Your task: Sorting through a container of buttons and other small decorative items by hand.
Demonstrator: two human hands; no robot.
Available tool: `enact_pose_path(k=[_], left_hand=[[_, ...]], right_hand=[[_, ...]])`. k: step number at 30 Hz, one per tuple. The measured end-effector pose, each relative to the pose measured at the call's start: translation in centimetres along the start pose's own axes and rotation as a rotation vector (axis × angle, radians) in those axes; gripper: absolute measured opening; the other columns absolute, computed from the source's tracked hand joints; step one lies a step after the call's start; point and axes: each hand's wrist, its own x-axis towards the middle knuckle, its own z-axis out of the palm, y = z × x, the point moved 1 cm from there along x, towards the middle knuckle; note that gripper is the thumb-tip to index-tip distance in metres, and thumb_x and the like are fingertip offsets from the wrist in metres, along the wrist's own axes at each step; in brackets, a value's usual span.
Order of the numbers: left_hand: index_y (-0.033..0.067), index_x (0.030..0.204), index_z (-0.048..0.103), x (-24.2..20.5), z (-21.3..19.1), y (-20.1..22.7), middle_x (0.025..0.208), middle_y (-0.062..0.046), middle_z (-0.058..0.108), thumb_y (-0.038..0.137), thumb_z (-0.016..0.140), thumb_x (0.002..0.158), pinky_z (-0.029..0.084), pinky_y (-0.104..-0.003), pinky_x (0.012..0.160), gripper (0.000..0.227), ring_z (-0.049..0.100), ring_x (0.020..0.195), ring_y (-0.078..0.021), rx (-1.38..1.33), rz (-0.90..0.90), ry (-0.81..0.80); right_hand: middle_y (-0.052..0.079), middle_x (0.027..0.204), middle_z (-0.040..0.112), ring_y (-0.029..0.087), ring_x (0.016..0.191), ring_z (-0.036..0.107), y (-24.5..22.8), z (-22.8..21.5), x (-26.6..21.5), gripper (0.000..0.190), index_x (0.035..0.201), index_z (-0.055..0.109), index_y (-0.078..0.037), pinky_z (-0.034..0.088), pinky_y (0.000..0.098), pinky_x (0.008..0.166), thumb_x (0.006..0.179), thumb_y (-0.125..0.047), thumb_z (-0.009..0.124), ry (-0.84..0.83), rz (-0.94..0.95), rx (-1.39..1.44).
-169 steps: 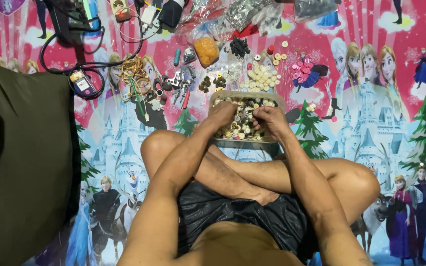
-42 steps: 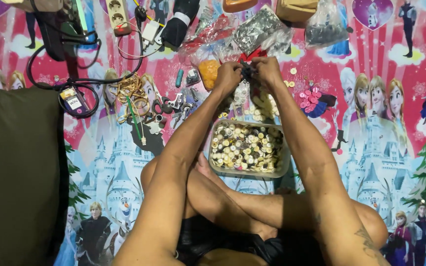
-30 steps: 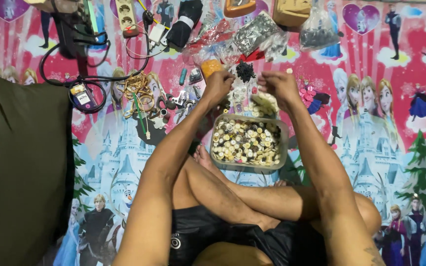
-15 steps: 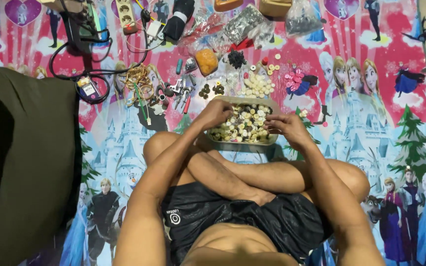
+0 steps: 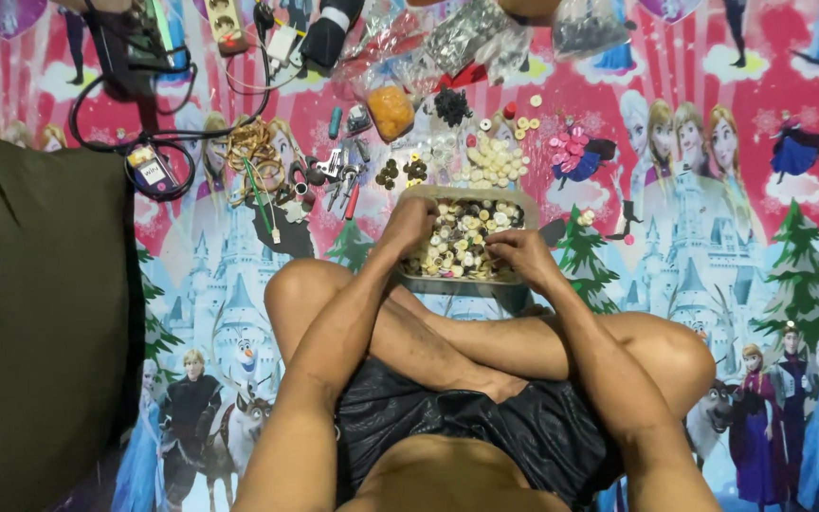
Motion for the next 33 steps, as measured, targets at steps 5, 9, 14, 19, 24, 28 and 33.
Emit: enact_pose_path(k=[5,9,14,19,24,28,33], left_hand=[[0.0098,0.1,0.08,-0.1,0.3,2.2,0.1,-0.021,0.077,0.016,0.068,0.086,0.056,-0.052,0.095,0.019,0.072,0.106,-0.042,0.075,0.096,-0.111],[0.0074,0.104,0.077,1.5,6.0,-0.7,0.103,-0.023,0.074,0.011,0.063,0.086,0.059,-0.053,0.089,0.022,0.072,0.103,-0.0456,0.215,0.244,-0.217],[0.0009,0.108,0.071,0.3,4.2,0.9,0.107,-0.025,0.069,0.005,0.057,0.09,0.059,-0.057,0.087,0.023,0.071,0.103,-0.0494,0.252,0.261,-0.275],[0.0017,0.103,0.073,2.9,5.8,-1.1,0.1,-0.024,0.069,0.004,0.063,0.091,0.059,-0.052,0.09,0.016,0.07,0.105,-0.0464,0.199,0.26,-0.255],[-0.0054,0.1,0.073,0.3,1.4,3.7,0.066,-0.018,0.068,-0.004,0.068,0.089,0.058,-0.026,0.044,0.012,0.067,0.05,-0.0189,-0.693,-0.044,-0.267],[-0.0075,0.102,0.071,0.3,1.4,3.7,0.067,-0.019,0.069,-0.005,0.071,0.088,0.061,-0.026,0.045,0.015,0.069,0.05,-0.0193,-0.844,-0.07,-0.264],[-0.0082,0.101,0.073,0.7,1.1,4.0,0.074,-0.017,0.067,-0.008,0.075,0.084,0.062,-0.024,0.046,0.017,0.068,0.058,-0.017,-0.934,0.018,-0.243]], right_hand=[[0.01,0.098,0.08,0.032,0.099,0.074,-0.6,0.9,0.3,0.02,0.105,0.084,-0.02,0.057,0.0437,0.089,0.087,-0.021,0.075,-0.046,-0.106,-0.307],[0.012,0.099,0.079,0.038,0.103,0.072,0.8,1.0,1.5,0.019,0.104,0.084,-0.017,0.056,0.0476,0.092,0.088,-0.02,0.074,-0.076,-0.153,-0.357],[0.011,0.099,0.079,0.036,0.103,0.072,2.2,0.4,2.5,0.02,0.105,0.083,-0.02,0.056,0.047,0.091,0.088,-0.023,0.073,-0.067,-0.11,-0.383],[0.013,0.098,0.079,0.038,0.1,0.072,2.6,0.2,3.0,0.019,0.104,0.083,-0.019,0.058,0.0479,0.087,0.089,-0.021,0.074,-0.06,-0.114,-0.365],[0.021,0.099,0.075,0.022,0.078,0.076,-2.0,1.5,-0.1,0.025,0.117,0.07,0.007,0.066,0.0289,0.066,0.099,-0.009,0.062,-0.071,0.176,0.339],[0.022,0.103,0.074,0.026,0.084,0.077,-1.4,1.5,0.2,0.027,0.117,0.07,0.006,0.067,0.0327,0.066,0.103,-0.013,0.058,-0.051,0.181,0.446],[0.018,0.108,0.074,0.024,0.083,0.076,-2.5,1.6,-0.4,0.029,0.122,0.068,0.005,0.067,0.0312,0.067,0.098,-0.011,0.067,-0.108,0.159,0.566]])
